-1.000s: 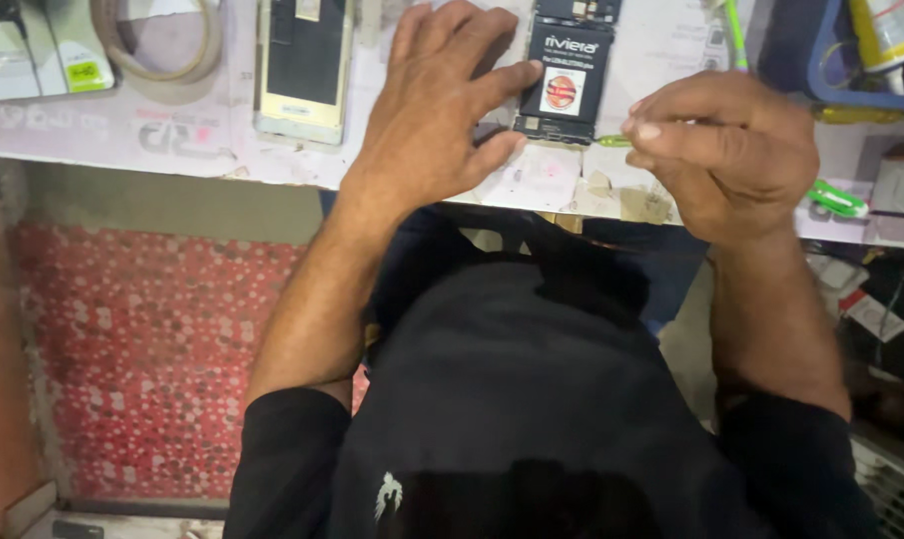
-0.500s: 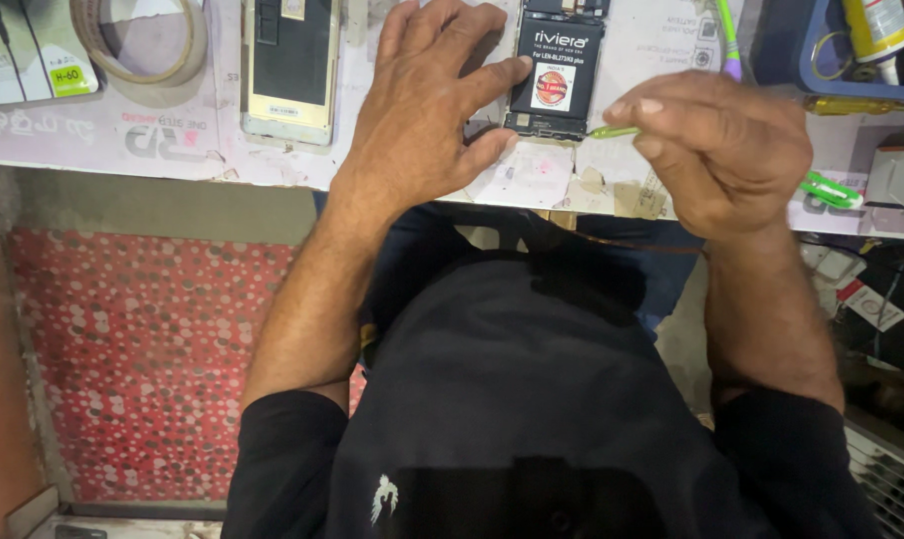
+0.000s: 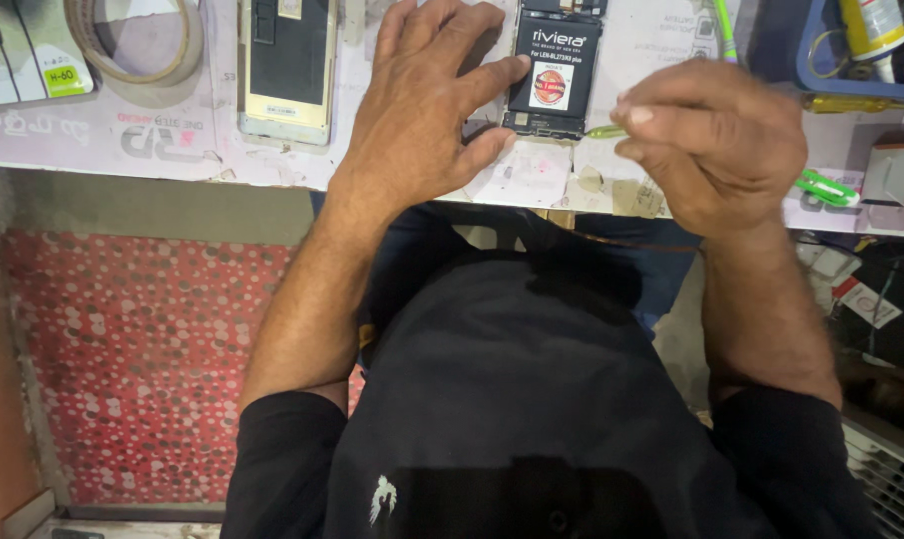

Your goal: The person uses a green-handled screwdriver to unscrew and remove a small black circuit board from a phone battery. They then use a green plastic pry tool to scrape the surface of the circuit board and reposition it on the battery.

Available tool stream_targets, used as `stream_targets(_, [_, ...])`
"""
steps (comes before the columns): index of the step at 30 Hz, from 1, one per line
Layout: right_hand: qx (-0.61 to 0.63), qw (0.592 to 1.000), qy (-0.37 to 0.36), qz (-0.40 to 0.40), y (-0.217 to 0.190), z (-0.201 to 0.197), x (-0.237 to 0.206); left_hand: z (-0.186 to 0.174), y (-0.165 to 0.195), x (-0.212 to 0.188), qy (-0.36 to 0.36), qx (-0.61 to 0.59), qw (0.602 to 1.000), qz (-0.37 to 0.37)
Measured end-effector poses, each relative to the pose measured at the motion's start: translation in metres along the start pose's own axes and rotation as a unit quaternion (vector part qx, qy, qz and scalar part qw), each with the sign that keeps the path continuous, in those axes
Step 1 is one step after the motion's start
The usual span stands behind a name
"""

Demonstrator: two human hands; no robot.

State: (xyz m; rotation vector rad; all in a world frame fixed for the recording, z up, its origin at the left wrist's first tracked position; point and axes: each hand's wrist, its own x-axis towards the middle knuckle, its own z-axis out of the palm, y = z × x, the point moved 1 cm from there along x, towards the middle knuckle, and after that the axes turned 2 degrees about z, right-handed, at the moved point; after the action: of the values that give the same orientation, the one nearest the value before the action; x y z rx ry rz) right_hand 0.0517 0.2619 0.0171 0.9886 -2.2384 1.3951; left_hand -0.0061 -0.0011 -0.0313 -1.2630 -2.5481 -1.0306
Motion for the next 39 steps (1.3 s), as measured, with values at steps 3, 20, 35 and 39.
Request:
stream_targets(3, [-0.002, 1.000, 0.006, 0.014, -0.003, 0.002, 0.002, -0.003, 0.001, 0.000, -0.003, -0.002, 1.000, 0.001])
stream_targets(20, [-0.075, 0.997, 0.004, 0.024, -0.005, -0.003, -0.005, -0.002, 0.001, 0.006, 0.004, 0.005, 1.000, 0.011])
stream_targets(35, [-0.042, 0.994, 0.062, 0.077, -0.021, -0.003, -0.004, -0.023, 0.018, 0.013, -0.005, 0.002, 1.000, -0.016])
stream_targets(39, [-0.023, 0.992, 0.092, 0.078, -0.020, 0.001, -0.006, -0.023, 0.019, 0.014, -0.013, 0.005, 1.000, -0.019])
